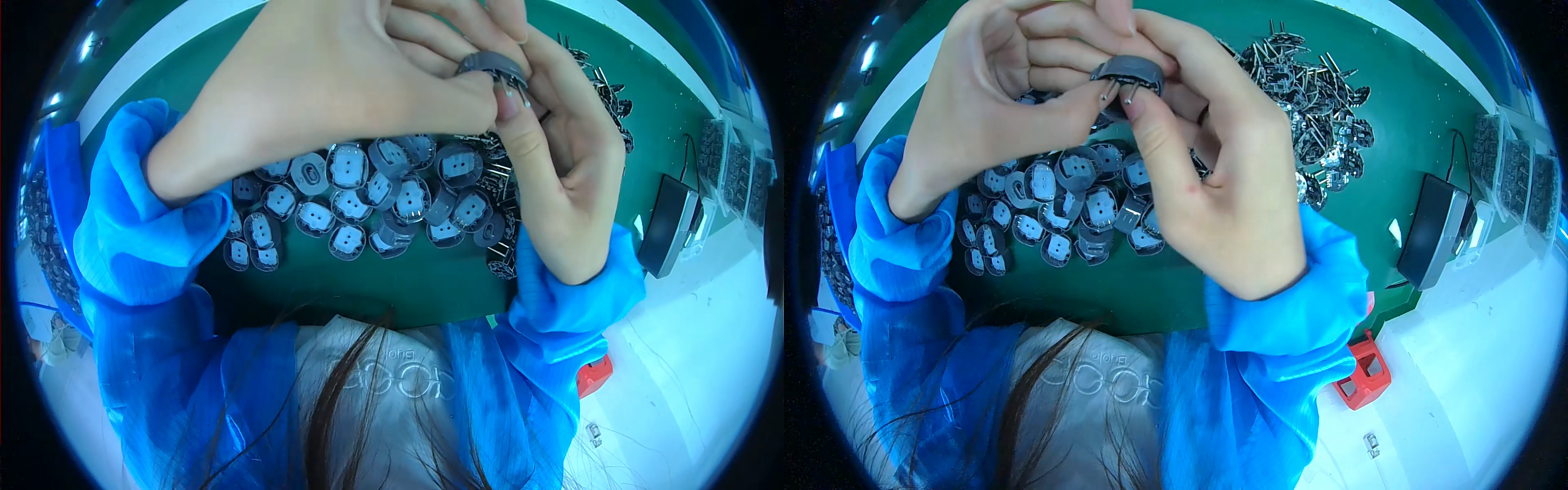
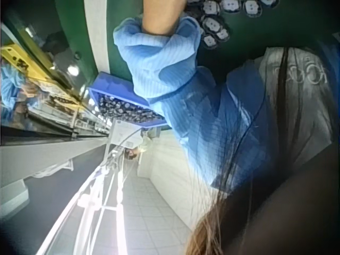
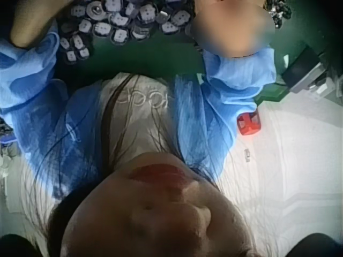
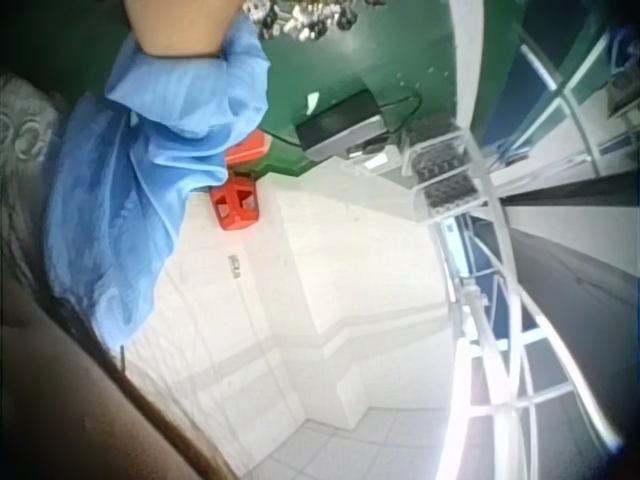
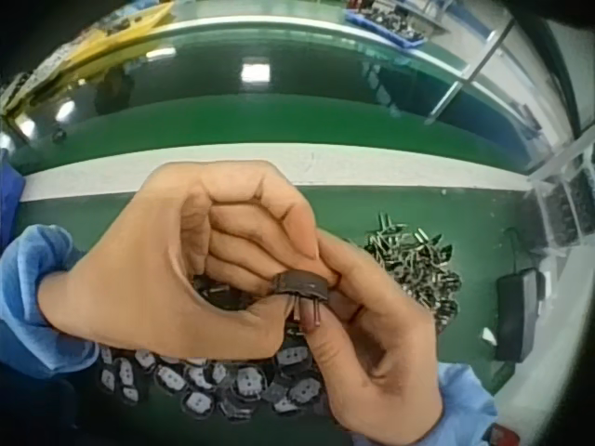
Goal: The person assembles small electronic components by hand. They pick up gray plastic housings and metal pin connectors from a green work surface, insert the pins into the housings, and place the finished units back on the table. The process is repeated continuously throughout the clip.
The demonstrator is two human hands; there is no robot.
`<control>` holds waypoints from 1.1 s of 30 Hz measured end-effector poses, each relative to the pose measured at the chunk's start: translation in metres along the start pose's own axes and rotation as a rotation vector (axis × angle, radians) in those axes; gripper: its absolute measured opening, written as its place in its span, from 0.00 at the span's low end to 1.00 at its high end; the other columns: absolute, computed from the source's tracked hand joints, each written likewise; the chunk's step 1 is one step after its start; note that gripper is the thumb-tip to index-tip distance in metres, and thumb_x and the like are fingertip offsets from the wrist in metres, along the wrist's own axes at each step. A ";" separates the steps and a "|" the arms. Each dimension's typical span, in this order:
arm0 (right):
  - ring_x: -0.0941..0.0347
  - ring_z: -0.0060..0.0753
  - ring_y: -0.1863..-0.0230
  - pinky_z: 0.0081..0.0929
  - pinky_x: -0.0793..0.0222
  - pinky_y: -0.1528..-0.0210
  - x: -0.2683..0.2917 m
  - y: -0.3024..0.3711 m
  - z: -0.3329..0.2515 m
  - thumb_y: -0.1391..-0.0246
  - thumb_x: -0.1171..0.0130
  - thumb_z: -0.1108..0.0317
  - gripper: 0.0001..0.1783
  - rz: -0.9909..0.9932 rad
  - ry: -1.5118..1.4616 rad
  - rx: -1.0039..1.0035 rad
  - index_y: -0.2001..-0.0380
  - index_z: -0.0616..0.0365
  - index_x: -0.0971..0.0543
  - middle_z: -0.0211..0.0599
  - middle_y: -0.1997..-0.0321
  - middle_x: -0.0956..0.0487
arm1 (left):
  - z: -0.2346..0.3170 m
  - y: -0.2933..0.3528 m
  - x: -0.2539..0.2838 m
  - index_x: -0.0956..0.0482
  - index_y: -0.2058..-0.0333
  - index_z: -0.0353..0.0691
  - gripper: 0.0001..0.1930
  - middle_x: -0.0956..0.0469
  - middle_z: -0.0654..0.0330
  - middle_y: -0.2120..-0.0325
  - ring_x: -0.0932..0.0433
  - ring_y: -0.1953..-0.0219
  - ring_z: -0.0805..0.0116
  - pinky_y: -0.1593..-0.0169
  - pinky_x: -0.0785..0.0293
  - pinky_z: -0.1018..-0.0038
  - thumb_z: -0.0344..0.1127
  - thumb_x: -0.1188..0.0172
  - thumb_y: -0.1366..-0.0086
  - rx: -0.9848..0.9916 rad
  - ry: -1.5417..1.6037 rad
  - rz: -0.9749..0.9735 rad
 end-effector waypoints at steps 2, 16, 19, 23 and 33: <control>0.27 0.34 0.42 0.28 0.34 0.39 0.011 0.002 -0.003 0.35 0.48 0.79 0.22 -0.062 0.067 -0.027 0.39 0.75 0.34 0.49 0.44 0.24 | -0.011 -0.003 0.001 0.26 0.57 0.29 0.15 0.17 0.50 0.64 0.17 0.61 0.71 0.55 0.19 0.77 0.20 0.35 0.44 -0.144 0.070 -0.046; 0.22 0.27 0.61 0.21 0.29 0.58 0.022 -0.008 -0.033 0.51 0.30 0.73 0.13 -0.178 0.709 -0.042 0.60 0.58 0.15 0.35 0.60 0.18 | -0.035 -0.046 0.098 0.18 0.64 0.30 0.07 0.17 0.55 0.69 0.17 0.65 0.65 0.59 0.21 0.71 0.28 0.37 0.39 -0.177 -0.705 0.308; 0.22 0.37 0.61 0.28 0.27 0.56 0.015 -0.005 -0.028 0.54 0.29 0.71 0.14 -0.249 0.833 0.034 0.61 0.57 0.14 0.37 0.60 0.18 | -0.042 -0.038 0.113 0.18 0.62 0.32 0.09 0.18 0.52 0.64 0.19 0.60 0.57 0.54 0.23 0.66 0.31 0.36 0.39 -0.211 -1.244 0.558; 0.22 0.44 0.59 0.33 0.27 0.56 0.014 0.000 -0.030 0.57 0.27 0.70 0.16 -0.280 0.870 -0.056 0.61 0.55 0.14 0.40 0.58 0.19 | -0.045 -0.047 0.092 0.19 0.60 0.36 0.12 0.22 0.51 0.57 0.23 0.52 0.52 0.47 0.28 0.62 0.35 0.33 0.41 -0.675 -1.300 0.423; 0.26 0.30 0.71 0.24 0.33 0.70 0.012 -0.005 -0.018 0.57 0.28 0.74 0.11 -0.172 0.872 0.038 0.67 0.55 0.13 0.31 0.70 0.18 | -0.002 -0.013 0.025 0.18 0.58 0.39 0.14 0.31 0.53 0.50 0.31 0.45 0.55 0.44 0.31 0.65 0.28 0.32 0.44 -0.207 -0.925 -0.514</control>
Point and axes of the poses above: each hand's wrist, its own y-axis away from the middle knuckle, its own x-axis out of the back of the hand, z = x × y, the point moved 2 cm from there along -y, towards the middle knuckle
